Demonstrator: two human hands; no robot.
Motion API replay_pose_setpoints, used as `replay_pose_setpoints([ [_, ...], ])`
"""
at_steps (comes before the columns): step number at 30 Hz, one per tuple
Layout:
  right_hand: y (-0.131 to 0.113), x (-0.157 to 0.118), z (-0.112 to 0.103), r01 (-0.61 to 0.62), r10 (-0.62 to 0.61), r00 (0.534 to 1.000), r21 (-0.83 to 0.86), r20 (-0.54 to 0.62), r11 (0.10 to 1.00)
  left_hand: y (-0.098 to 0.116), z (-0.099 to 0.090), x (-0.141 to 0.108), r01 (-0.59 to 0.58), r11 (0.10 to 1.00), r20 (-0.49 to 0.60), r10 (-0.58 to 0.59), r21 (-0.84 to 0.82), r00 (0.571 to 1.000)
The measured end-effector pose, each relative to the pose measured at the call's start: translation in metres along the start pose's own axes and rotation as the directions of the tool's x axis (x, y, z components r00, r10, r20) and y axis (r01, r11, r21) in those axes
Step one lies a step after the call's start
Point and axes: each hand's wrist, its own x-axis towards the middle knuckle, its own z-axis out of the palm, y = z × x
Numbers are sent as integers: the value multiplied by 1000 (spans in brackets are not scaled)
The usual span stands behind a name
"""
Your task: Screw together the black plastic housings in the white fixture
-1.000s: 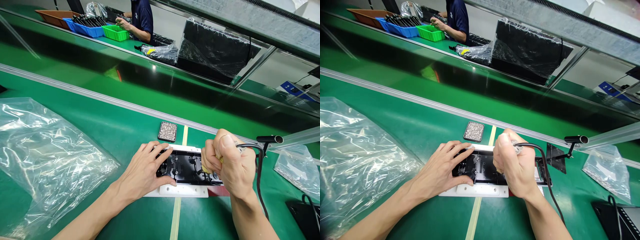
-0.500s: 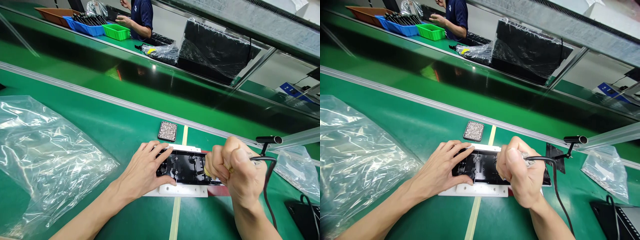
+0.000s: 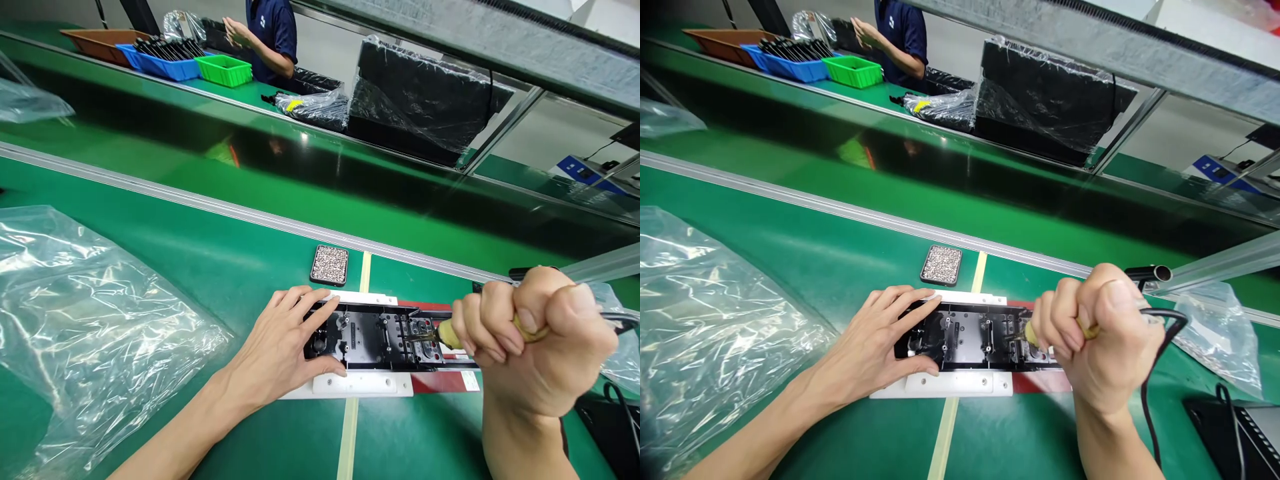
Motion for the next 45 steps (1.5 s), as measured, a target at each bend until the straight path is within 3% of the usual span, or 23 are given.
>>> replay_pose_setpoints([
  [8, -3, 3, 3, 26, -25, 999, 17, -43, 1000, -6, -1, -7, 12, 1000, 19, -12, -17, 1000],
  [13, -2, 1, 21, 19, -20, 999, 49, 24, 999, -6, 1, -6, 19, 999, 49, -16, -45, 999],
  [22, 18, -11, 55, -29, 26, 999, 105, 36, 994, 2, 7, 7, -15, 995, 54, 20, -104, 998],
  [45, 32, -7, 61, -49, 44, 993, 46, 110, 998, 13, 7, 18, -23, 991, 18, 26, -134, 999],
])
